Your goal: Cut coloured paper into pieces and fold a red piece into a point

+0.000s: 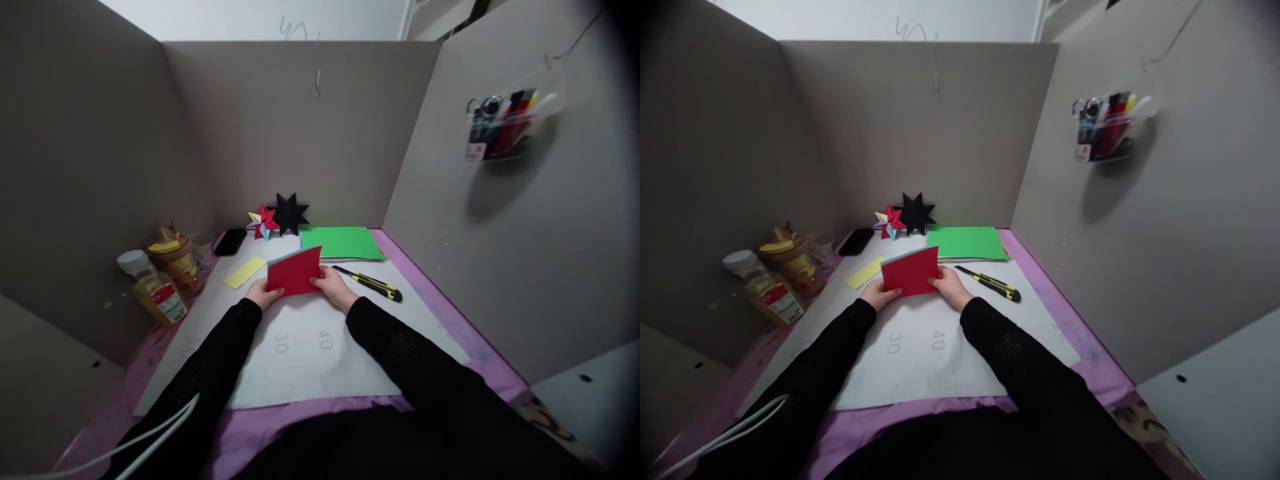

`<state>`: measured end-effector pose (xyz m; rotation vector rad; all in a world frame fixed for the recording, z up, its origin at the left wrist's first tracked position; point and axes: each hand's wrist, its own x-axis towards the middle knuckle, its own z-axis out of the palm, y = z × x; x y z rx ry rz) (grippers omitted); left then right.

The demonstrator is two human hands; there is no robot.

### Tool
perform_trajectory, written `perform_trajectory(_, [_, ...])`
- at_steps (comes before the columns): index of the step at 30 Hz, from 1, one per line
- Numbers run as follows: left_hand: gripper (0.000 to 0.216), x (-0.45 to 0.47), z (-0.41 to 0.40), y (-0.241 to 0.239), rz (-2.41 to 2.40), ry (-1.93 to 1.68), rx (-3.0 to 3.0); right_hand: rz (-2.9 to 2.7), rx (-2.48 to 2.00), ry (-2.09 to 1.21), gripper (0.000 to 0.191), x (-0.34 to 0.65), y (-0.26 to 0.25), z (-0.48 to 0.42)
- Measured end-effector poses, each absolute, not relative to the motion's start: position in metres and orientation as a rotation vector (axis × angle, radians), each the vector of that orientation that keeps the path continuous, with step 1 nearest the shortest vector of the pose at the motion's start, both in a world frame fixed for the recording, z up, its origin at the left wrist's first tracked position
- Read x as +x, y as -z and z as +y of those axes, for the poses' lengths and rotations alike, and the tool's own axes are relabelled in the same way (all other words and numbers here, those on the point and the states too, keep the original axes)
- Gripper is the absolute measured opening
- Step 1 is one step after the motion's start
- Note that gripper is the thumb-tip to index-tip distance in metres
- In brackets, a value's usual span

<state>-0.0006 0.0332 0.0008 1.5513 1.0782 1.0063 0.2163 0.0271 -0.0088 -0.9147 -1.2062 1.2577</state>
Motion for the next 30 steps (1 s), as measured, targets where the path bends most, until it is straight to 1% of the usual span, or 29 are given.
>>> perform_trajectory(3, [0.062, 0.002, 0.030, -0.003, 1.028, -0.944, 1.384, -1.152, -0.961, -1.286, 0.027, 0.217, 0.009, 0.029])
perform_trajectory(5, [0.074, 0.002, 0.029, -0.002, 1.089, -0.905, 1.318, -1.150, -0.997, -1.312, 0.025, 0.217, 0.010, 0.031])
perform_trajectory(6, [0.077, 0.001, 0.030, -0.001, 1.131, -0.905, 1.298, -1.162, -1.014, -1.334, 0.025, 0.217, 0.011, 0.032])
perform_trajectory(7, [0.076, 0.000, 0.031, 0.001, 1.175, -0.919, 1.288, -1.182, -1.031, -1.354, 0.026, 0.216, 0.011, 0.033])
perform_trajectory(9, [0.066, -0.004, 0.034, 0.005, 1.286, -1.004, 1.304, -1.251, -1.086, -1.342, 0.031, 0.215, 0.012, 0.036])
perform_trajectory(11, [0.057, -0.008, 0.038, 0.006, 1.424, -1.163, 1.400, -1.355, -1.225, -1.146, 0.039, 0.215, 0.011, 0.040])
perform_trajectory(13, [0.052, -0.012, 0.041, 0.004, 1.507, -1.290, 1.582, -1.488, -1.379, -0.763, 0.048, 0.217, 0.010, 0.041])
perform_trajectory(15, [0.053, -0.014, 0.042, 0.003, 1.457, -1.269, 1.795, -1.667, -1.432, -0.411, 0.049, 0.220, 0.008, 0.041])
perform_trajectory(16, [0.056, -0.014, 0.042, 0.003, 1.399, -1.207, 1.887, -1.780, -1.411, -0.311, 0.049, 0.221, 0.007, 0.041])
perform_trajectory(18, [0.066, -0.013, 0.041, 0.006, 1.323, -1.082, 2.014, -2.022, -1.330, -0.260, 0.054, 0.219, 0.005, 0.040])
perform_trajectory(21, [0.082, -0.010, 0.041, 0.012, 1.344, -0.964, 2.102, -2.238, -1.308, -0.322, 0.075, 0.213, 0.005, 0.040])
perform_trajectory(22, [0.087, -0.009, 0.040, 0.012, 1.358, -0.942, 2.108, -2.255, -1.331, -0.344, 0.079, 0.210, 0.004, 0.041])
perform_trajectory(23, [0.090, -0.009, 0.039, 0.011, 1.356, -0.929, 2.103, -2.246, -1.348, -0.366, 0.079, 0.209, 0.004, 0.042])
perform_trajectory(25, [0.092, -0.009, 0.037, 0.005, 1.317, -0.956, 2.052, -2.188, -1.317, -0.423, 0.068, 0.208, 0.003, 0.044])
perform_trajectory(28, [0.085, -0.009, 0.031, -0.007, 1.263, -1.061, 1.916, -2.094, -1.191, -0.529, 0.049, 0.212, -0.002, 0.045])
perform_trajectory(30, [0.081, -0.007, 0.028, -0.011, 1.275, -1.049, 1.881, -2.112, -1.160, -0.516, 0.043, 0.214, -0.007, 0.040])
